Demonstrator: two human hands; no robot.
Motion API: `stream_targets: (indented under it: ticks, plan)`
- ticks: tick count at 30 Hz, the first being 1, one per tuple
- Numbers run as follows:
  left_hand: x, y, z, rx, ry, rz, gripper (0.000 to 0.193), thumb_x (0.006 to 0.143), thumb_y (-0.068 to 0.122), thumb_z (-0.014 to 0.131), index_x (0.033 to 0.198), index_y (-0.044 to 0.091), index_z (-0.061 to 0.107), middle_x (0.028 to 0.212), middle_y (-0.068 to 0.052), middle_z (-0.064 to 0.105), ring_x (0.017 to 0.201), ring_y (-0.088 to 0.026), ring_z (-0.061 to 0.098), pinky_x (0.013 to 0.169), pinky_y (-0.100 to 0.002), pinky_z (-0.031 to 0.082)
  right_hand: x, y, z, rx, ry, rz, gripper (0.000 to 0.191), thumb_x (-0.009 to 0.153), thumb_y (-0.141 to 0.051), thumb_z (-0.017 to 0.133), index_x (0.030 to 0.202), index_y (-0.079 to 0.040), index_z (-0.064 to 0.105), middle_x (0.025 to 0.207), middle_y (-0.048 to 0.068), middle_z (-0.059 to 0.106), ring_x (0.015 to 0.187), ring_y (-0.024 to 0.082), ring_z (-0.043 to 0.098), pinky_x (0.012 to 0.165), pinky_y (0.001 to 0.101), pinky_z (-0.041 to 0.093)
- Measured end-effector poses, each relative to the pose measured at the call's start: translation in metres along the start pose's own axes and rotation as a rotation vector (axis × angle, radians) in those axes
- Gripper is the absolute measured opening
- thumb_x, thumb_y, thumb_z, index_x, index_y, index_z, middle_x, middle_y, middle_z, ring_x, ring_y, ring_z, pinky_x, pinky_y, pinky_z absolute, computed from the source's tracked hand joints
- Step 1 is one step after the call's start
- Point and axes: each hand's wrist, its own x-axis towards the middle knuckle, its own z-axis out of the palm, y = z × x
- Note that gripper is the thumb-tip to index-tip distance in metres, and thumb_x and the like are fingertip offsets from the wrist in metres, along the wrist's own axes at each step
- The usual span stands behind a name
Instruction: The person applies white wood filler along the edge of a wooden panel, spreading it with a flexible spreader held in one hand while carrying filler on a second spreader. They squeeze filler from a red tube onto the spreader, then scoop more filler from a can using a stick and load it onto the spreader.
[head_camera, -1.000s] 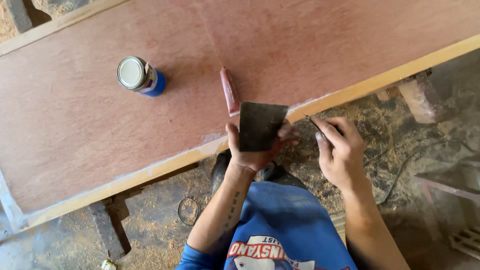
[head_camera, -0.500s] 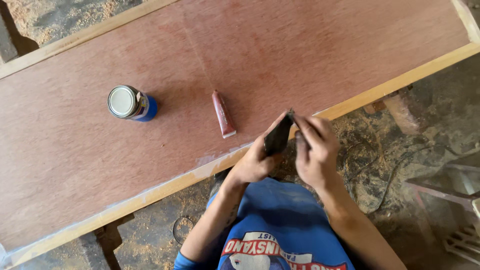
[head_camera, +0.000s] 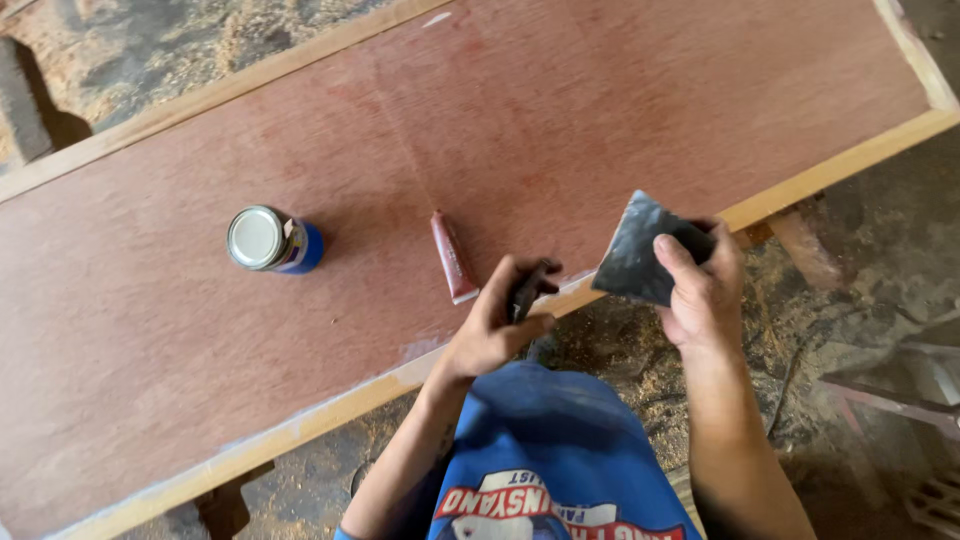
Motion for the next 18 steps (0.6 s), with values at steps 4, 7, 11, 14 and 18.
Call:
stream_targets:
  ticks: [4, 7, 11, 14, 18]
  plan:
    - [0.005, -0.005, 0.006, -0.040, -0.111, -0.055, 0.060, 0.088, 0.019, 0.083, 0.136, 0.003, 0.050, 0.130, -0.010, 0.060, 0.120, -0.018, 0.057, 0.107, -0.036, 0.048, -0.008, 0.013, 0.015, -0.051, -0.018, 0.067, 0.028, 0.096, -0.014, 0.076, 0.109, 0.004, 0.060, 0.092, 0.015, 0.068, 0.068, 0.019, 0.069, 0.055, 0.0341, 0.058]
    - [0.014, -0.005, 0.005, 0.078, -0.053, -0.028, 0.065, 0.080, 0.030, 0.090, 0.128, 0.000, 0.056, 0.113, -0.010, 0.062, 0.107, -0.016, 0.057, 0.094, -0.033, 0.049, -0.017, 0.020, 0.023, -0.045, 0.001, 0.231, 0.027, 0.097, -0.015, 0.076, 0.112, 0.004, 0.063, 0.090, 0.015, 0.070, 0.064, 0.019, 0.065, 0.047, 0.0314, 0.050]
    - [0.027, 0.004, -0.003, 0.215, 0.073, -0.094, 0.076, 0.065, 0.046, 0.092, 0.120, 0.002, 0.062, 0.100, -0.006, 0.067, 0.092, -0.012, 0.062, 0.082, -0.029, 0.052, -0.049, 0.025, 0.004, -0.099, -0.271, 0.324, 0.033, 0.083, -0.006, 0.077, 0.112, 0.004, 0.064, 0.099, 0.011, 0.073, 0.087, 0.017, 0.072, 0.077, 0.0323, 0.061]
    - [0.036, 0.021, -0.011, 0.238, 0.118, -0.031, 0.076, 0.068, 0.048, 0.094, 0.119, -0.002, 0.066, 0.102, -0.011, 0.067, 0.096, -0.015, 0.060, 0.085, -0.032, 0.051, -0.063, 0.024, -0.008, -0.197, -0.399, 0.408, 0.033, 0.083, -0.002, 0.079, 0.113, 0.005, 0.066, 0.097, 0.011, 0.072, 0.087, 0.017, 0.070, 0.077, 0.0338, 0.058]
    - [0.042, 0.056, -0.010, 0.634, -0.144, 0.329, 0.084, 0.061, 0.045, 0.098, 0.120, -0.002, 0.063, 0.127, -0.017, 0.066, 0.117, -0.026, 0.065, 0.101, -0.038, 0.052, -0.045, -0.017, -0.016, -0.255, -0.209, 0.209, 0.029, 0.081, -0.004, 0.079, 0.107, 0.003, 0.070, 0.093, 0.012, 0.073, 0.078, 0.020, 0.072, 0.072, 0.0365, 0.061]
